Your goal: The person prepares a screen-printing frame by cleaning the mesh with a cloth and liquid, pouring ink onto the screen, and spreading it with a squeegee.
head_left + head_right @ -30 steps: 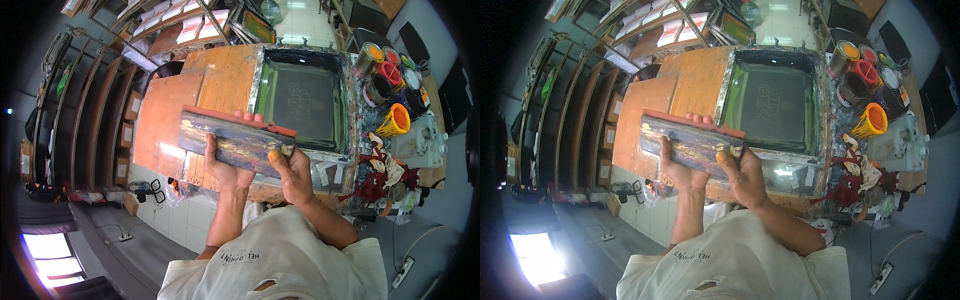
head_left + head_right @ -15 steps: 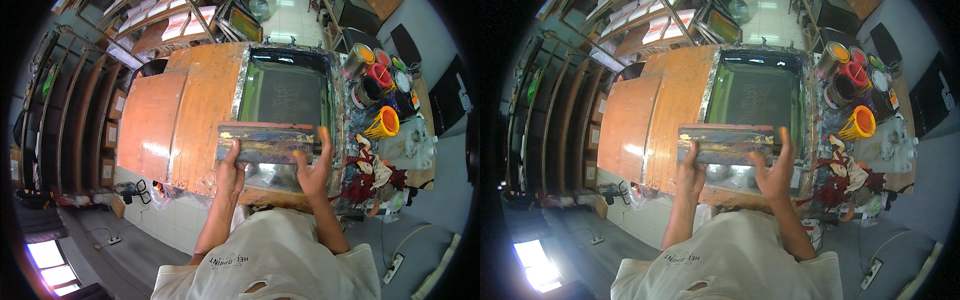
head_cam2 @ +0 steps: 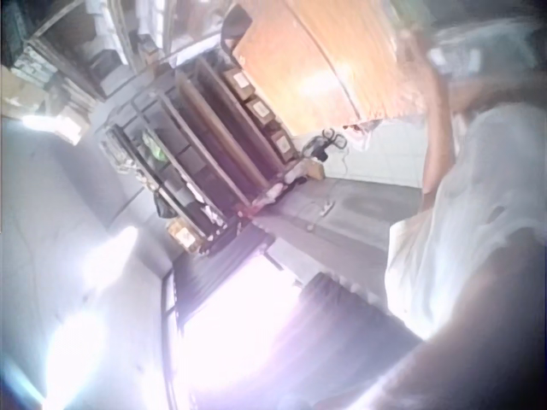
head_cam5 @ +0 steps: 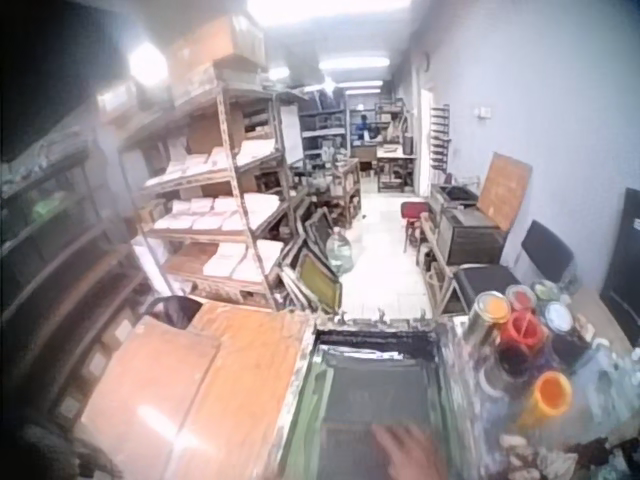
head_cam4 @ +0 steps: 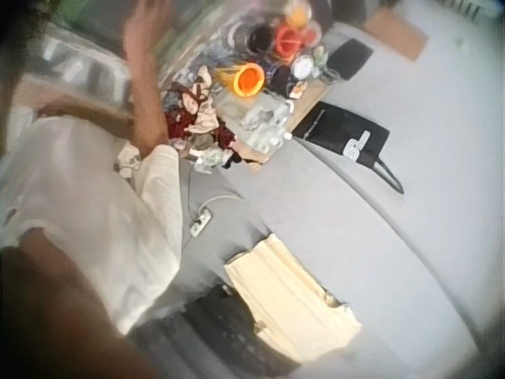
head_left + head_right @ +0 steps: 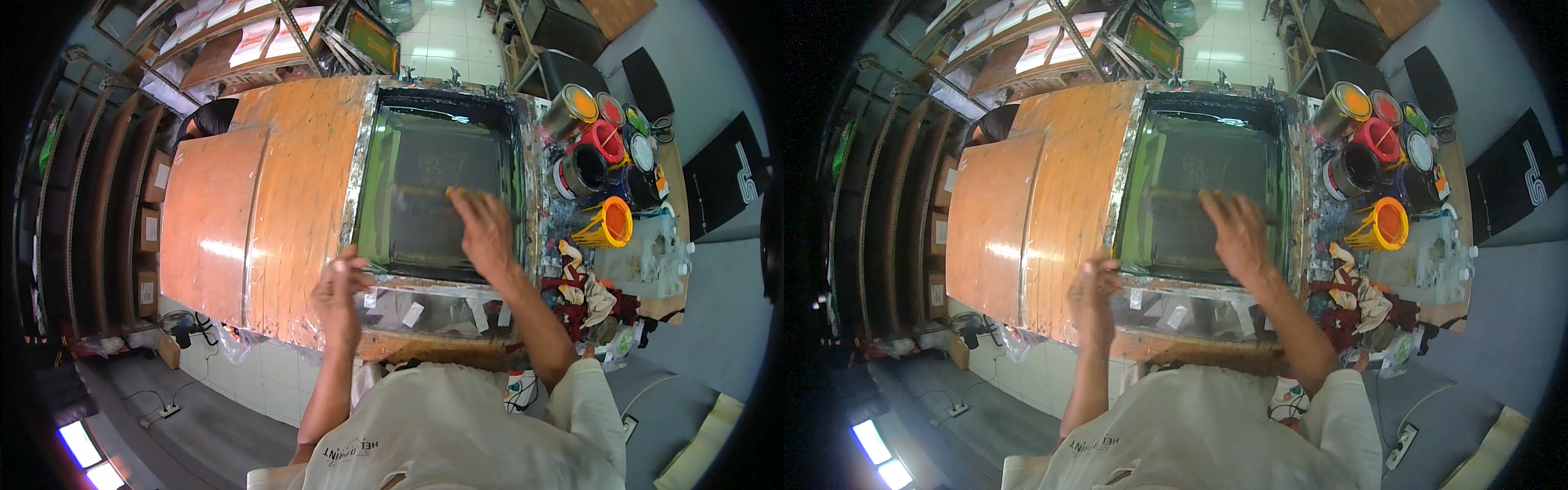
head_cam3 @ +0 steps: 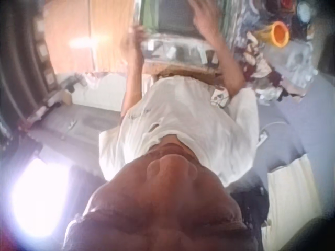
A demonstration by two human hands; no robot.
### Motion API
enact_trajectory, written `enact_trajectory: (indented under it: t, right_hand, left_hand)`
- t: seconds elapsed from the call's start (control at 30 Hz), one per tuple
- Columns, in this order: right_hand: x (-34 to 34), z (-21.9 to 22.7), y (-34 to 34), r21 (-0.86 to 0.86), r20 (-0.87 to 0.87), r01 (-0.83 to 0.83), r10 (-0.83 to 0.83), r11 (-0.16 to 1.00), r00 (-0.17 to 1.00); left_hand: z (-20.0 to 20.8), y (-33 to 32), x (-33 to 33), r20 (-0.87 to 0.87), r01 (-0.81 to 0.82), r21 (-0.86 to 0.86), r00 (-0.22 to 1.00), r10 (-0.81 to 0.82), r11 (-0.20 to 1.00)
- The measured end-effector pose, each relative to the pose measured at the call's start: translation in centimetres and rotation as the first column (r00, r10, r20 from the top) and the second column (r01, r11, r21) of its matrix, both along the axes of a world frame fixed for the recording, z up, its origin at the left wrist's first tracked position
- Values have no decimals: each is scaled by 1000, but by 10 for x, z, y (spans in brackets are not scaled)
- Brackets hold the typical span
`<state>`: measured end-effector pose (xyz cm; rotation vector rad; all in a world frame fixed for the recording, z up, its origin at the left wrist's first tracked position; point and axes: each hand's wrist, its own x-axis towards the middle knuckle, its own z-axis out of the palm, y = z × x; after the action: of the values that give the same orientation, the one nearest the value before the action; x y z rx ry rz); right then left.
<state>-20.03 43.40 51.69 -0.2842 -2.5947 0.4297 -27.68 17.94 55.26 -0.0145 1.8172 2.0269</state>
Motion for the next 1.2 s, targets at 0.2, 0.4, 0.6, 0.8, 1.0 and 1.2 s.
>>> enact_trajectory:
  t: [0.2, 0.4, 0.6, 0.8, 1.0, 1.2]
  right_hand:
    - [-88, -34, 120, 0, -12, 36, -36, 999, 999]
    - [-165, -69, 174, 28, 116, 108, -111, 994, 987]
    - [-197, -85, 160, 118, 217, 79, -104, 990, 971]
    - [-217, -87, 162, 114, 209, 71, -94, 991, 973]
    - [-185, -77, 175, 52, 198, 91, -100, 994, 975]
    - [-189, -86, 154, 107, 199, 104, -123, 989, 972]
  left_hand:
    - [-106, -73, -56, -403, -415, -543, 891, 208, 730]
    - [-173, -85, -61, -501, -464, -859, 847, -176, 216]
    - [-164, -74, -66, -419, -398, -905, 896, -148, 151]
    - [-165, -72, -68, -394, -380, -918, 906, -153, 111]
    - [-168, -75, -68, -396, -381, -917, 905, -157, 121]
    - [-162, -72, -68, -360, -344, -930, 924, -129, 132]
